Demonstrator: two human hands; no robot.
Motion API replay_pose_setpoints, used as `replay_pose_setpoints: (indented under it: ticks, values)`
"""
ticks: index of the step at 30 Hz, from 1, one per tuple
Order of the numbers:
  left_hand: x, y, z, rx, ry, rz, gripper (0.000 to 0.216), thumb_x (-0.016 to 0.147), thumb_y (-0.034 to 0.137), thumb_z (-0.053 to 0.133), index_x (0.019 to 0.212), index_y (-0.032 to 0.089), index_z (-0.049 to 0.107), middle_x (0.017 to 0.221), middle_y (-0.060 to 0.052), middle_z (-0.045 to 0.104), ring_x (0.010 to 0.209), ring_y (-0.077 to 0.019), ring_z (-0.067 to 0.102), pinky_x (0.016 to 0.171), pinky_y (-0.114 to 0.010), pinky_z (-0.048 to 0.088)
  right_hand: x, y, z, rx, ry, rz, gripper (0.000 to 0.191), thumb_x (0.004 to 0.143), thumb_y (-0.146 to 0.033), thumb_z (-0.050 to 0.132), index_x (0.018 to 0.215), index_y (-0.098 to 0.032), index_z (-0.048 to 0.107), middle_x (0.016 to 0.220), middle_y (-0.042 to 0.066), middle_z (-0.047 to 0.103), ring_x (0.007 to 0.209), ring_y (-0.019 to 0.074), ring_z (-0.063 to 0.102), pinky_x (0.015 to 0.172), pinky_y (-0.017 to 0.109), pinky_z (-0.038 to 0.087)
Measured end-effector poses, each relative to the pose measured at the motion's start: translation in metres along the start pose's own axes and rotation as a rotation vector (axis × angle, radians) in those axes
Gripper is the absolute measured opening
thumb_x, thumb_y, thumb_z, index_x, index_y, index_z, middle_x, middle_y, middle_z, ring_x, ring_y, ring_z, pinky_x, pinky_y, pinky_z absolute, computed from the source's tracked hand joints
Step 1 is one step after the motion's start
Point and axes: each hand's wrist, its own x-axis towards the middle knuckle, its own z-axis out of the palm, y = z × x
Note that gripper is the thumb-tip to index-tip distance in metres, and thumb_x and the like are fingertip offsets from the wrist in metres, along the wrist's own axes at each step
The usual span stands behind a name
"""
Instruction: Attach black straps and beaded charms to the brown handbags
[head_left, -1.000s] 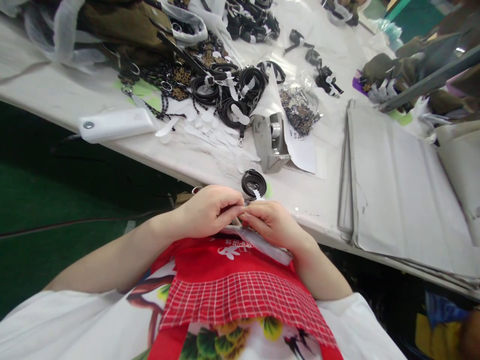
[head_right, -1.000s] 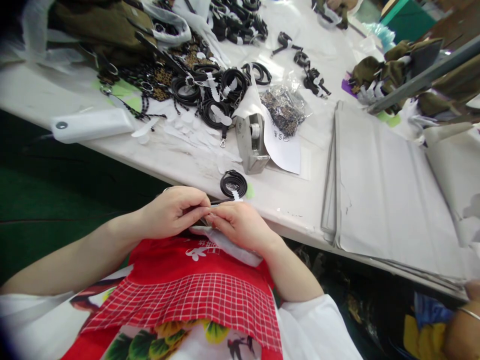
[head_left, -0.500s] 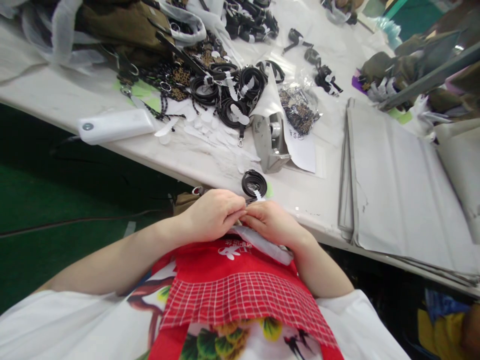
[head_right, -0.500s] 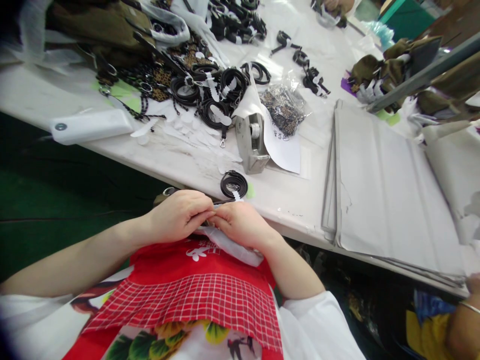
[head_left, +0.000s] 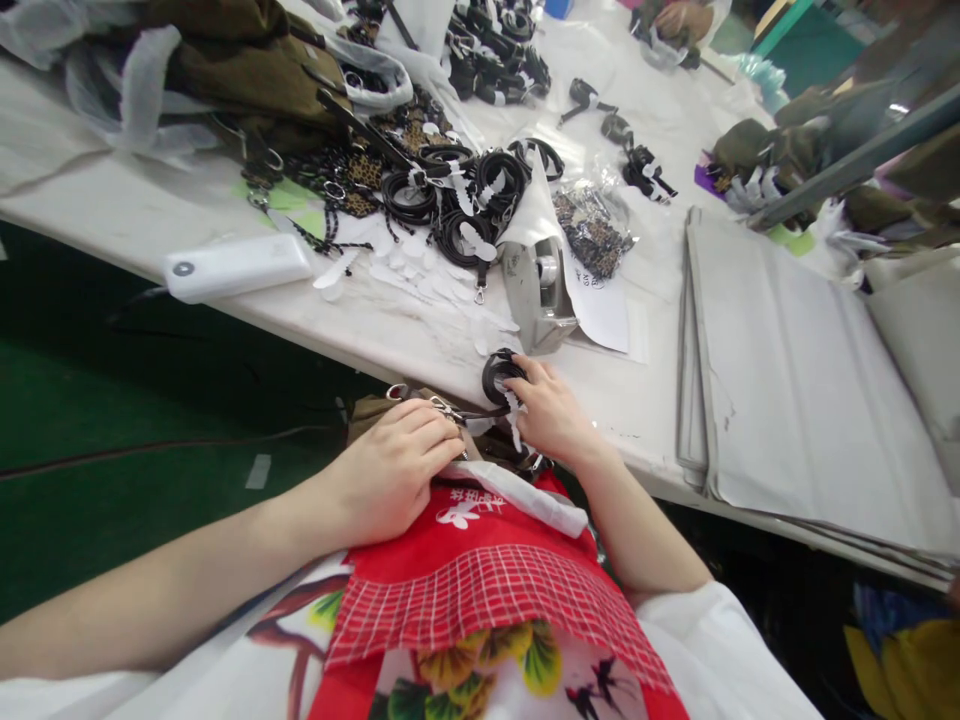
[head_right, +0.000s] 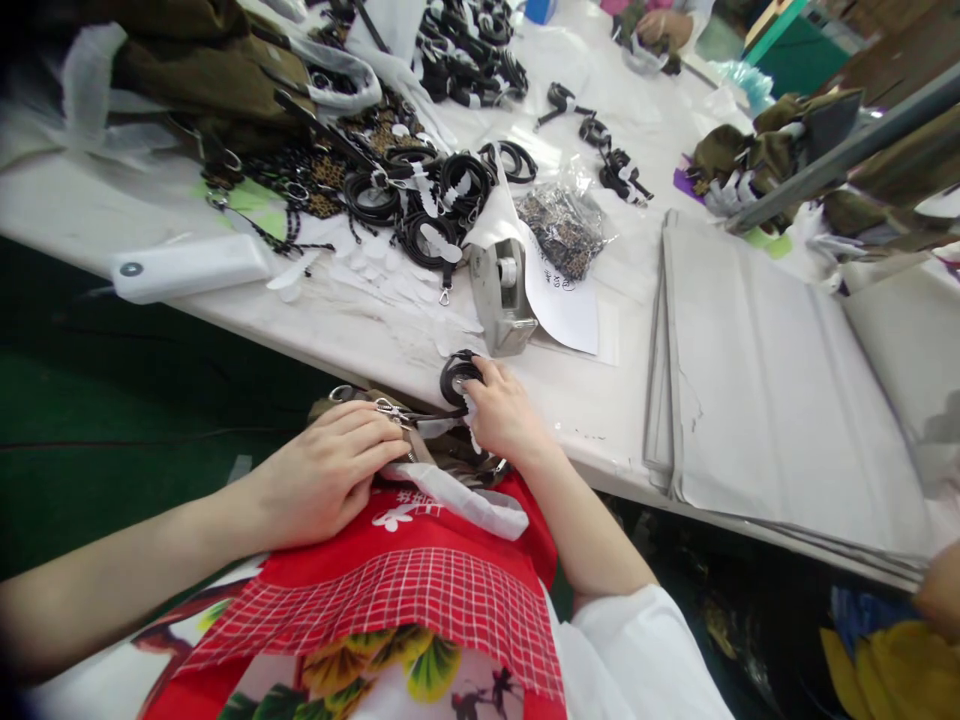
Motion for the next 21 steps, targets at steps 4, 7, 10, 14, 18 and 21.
replay_pose_setpoints:
  ticks: [4,7,10,14,18,21]
  values:
    - [-0.004,0.001,0.012,0.112,-0.045,-0.039,0.027,0.081,0.013,0.059,0.105,0.019,0.067,0.107,-0.008,0.069,0.104,-0.026,0.061,0.107,-0.047,0.041,0.008,0.005,0.017,-0.081,-0.018,-0.059,0.048,0.072,0.003,0.055,0.114,-0.016,0.068,0.152,0.015,0.039,0.143,0.0309,0.028,0.115,0.05,0.034]
    - [-0.004,-0.002,0.016,0.167,-0.017,-0.012,0.018,0.088,0.012,0.051,0.095,0.017,0.067,0.104,-0.009,0.071,0.099,-0.023,0.065,0.113,-0.05,0.037,0.012,0.009,0.015,-0.098,-0.028,-0.073,0.041,0.078,0.0,0.055,0.113,-0.015,0.068,0.151,0.016,0.04,0.144,0.031,0.028,0.115,0.05,0.035]
    - [-0.007,-0.004,0.018,0.16,-0.025,0.004,0.021,0.088,0.008,0.047,0.092,0.014,0.067,0.117,-0.015,0.07,0.109,-0.0233,0.066,0.119,-0.05,0.031,0.012,0.01,-0.003,-0.056,0.006,-0.04,0.036,0.084,-0.006,0.056,0.118,-0.012,0.065,0.148,0.02,0.044,0.139,0.031,0.037,0.114,0.049,0.036]
    - [-0.013,-0.005,0.019,0.124,-0.101,-0.022,0.017,0.08,0.007,0.056,0.091,0.013,0.068,0.137,-0.021,0.06,0.132,-0.0284,0.053,0.121,-0.05,0.029,0.002,-0.004,-0.043,0.202,0.094,-0.043,0.027,0.093,-0.02,0.056,0.119,-0.016,0.062,0.142,0.017,0.052,0.132,0.0286,0.049,0.111,0.048,0.04]
    - [-0.016,-0.007,0.018,0.114,-0.13,-0.019,0.024,0.077,0.009,0.059,0.097,0.014,0.07,0.138,-0.019,0.059,0.134,-0.029,0.05,0.122,-0.05,0.026,-0.013,-0.03,-0.053,0.647,-0.136,-0.158,0.03,0.1,-0.035,0.05,0.12,-0.018,0.064,0.122,0.008,0.068,0.115,0.0235,0.062,0.102,0.038,0.049]
    - [-0.022,-0.017,0.014,0.084,-0.094,0.016,0.031,0.08,0.013,0.059,0.109,0.016,0.07,0.132,-0.015,0.064,0.131,-0.0274,0.052,0.122,-0.049,0.028,-0.021,-0.042,-0.028,0.77,-0.41,-0.153,0.034,0.103,-0.04,0.044,0.112,-0.017,0.068,0.102,0.004,0.074,0.096,0.0206,0.069,0.087,0.03,0.056]
